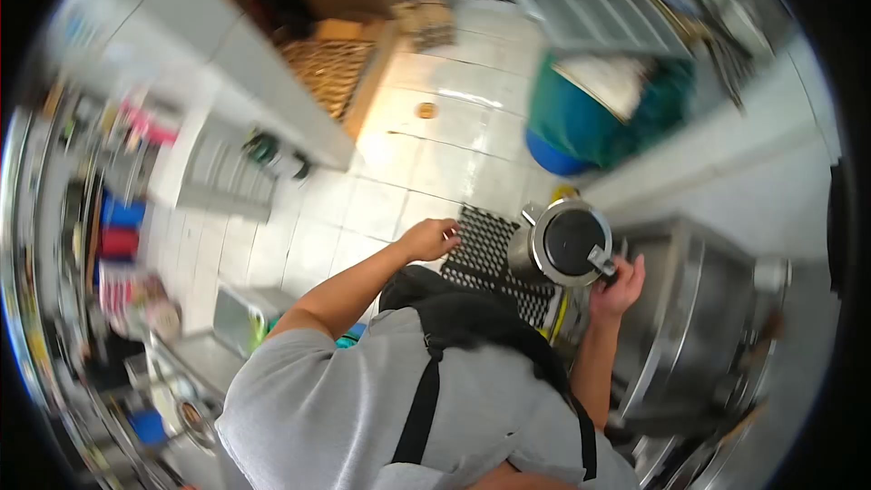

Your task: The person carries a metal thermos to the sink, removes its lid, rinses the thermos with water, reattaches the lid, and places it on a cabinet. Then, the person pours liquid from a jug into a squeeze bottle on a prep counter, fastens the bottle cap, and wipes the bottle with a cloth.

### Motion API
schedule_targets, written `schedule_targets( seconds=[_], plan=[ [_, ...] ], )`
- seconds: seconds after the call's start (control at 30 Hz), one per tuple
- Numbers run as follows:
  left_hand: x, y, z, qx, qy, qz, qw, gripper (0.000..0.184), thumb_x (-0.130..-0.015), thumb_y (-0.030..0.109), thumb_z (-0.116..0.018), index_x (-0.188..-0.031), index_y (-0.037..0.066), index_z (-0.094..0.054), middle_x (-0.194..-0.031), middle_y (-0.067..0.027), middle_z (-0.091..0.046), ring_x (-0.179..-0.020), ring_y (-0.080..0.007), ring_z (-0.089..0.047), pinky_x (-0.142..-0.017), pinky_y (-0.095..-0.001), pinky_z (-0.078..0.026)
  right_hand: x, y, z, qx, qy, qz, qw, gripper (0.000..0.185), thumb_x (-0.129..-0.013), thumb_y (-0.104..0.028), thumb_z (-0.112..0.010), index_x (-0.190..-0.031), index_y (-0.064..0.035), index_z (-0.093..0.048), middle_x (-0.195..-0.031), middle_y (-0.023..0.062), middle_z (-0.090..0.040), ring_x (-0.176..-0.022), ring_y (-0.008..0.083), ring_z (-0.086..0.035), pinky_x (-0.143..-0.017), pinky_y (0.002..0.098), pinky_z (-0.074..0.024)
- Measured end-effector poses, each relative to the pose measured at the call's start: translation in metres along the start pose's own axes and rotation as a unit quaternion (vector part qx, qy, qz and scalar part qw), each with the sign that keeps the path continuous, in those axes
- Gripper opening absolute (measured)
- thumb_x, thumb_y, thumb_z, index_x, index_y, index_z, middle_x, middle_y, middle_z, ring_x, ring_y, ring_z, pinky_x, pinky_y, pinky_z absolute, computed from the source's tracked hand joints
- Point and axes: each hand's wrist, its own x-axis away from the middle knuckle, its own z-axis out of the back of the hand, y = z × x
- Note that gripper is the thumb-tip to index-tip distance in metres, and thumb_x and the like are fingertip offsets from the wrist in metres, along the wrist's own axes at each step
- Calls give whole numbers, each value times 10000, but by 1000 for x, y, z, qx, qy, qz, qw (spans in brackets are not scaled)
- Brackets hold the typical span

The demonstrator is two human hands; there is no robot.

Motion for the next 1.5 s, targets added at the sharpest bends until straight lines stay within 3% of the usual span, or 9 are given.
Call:
schedule_targets(
  seconds=[0.27, 0.5, 0.7, 0.83, 0.97, 1.1, 1.17, 1.43, 1.5],
  plan=[
    [215, -189, 86, 119, 243, 194, 943, 309, -876, 227, -647, -1115, 32, -641, -900, -139, -704, -812, -239, -682, -757, -352, -541, 3, 205, -240, 166, -244, -236, 926, 616, -941, -565, -348, -629, -76, -558, -516, 21, -502, -378, 126, -383, -394, 255, -322],
    [407, -232, 88, 175, 619, 391, 658, 263, -858, 189, -672, -1046, 5, -656, -839, -131, -691, -761, -188, -660, -712, -314, -521, 84, 344, -469, 166, -477, -334, 795, 596, -924, -560, -372, -571, -97, -502, -445, 33, -422, -400, 156, -383, -453, 277, -317],
    [456, -236, -2, 234, 674, 475, 515, 234, -849, 186, -675, -996, 5, -672, -807, -122, -688, -729, -177, -651, -693, -314, -512, 148, 461, -628, 177, -506, -342, 772, 565, -903, -490, -415, -452, -154, -355, -409, 39, -350, -412, 216, -378, -475, 311, -302],
    [442, -224, -75, 266, 660, 553, 435, 257, -843, 207, -679, -981, -10, -676, -828, -122, -704, -767, -201, -676, -734, -317, -523, 199, 531, -733, 150, -523, -330, 771, 276, -884, -238, -476, -637, -116, -459, -444, 21, -366, -394, 156, -371, -442, 307, -335],
    [405, -211, -211, 404, 660, 587, 237, 224, -847, 178, -643, -839, -45, -635, -717, -113, -656, -593, -199, -622, -567, -320, -502, 245, 618, -846, 131, -536, -328, 767, 174, -851, -167, -532, -700, -87, -499, -494, 25, -423, -389, 145, -381, -442, 297, -371],
    [353, -134, -170, 542, 612, 576, -21, 186, -836, 141, -601, -731, -11, -577, -593, -84, -566, -434, -188, -520, -389, -315, -401, 293, 707, -942, 148, -512, -315, 786, 171, -813, -171, -588, -733, -32, -529, -543, 52, -481, -401, 133, -433, -393, 273, -371],
    [317, -116, -149, 541, 604, 567, -144, 163, -844, 128, -584, -930, -10, -577, -724, -120, -596, -507, -197, -555, -399, -288, -407, 323, 740, -980, 168, -505, -317, 785, 173, -801, -163, -596, -731, -18, -533, -555, 66, -497, -408, 139, -448, -388, 272, -374],
    [211, -121, -3, 522, 685, 479, -173, 185, -912, 159, -600, -1020, 9, -603, -752, -81, -640, -564, -155, -599, -456, -268, -445, 372, 869, -1055, 157, -542, -303, 768, 202, -792, -158, -609, -724, 25, -559, -613, 94, -543, -437, 176, -494, -372, 281, -393],
    [147, -146, -89, 540, 697, 456, -122, 174, -920, 163, -608, -1014, 17, -606, -777, -74, -639, -602, -149, -604, -496, -262, -461, 377, 887, -1070, 190, -564, -283, 752, 248, -811, -199, -600, -755, 43, -589, -639, 109, -578, -492, 194, -546, -451, 312, -459]
  ],
)
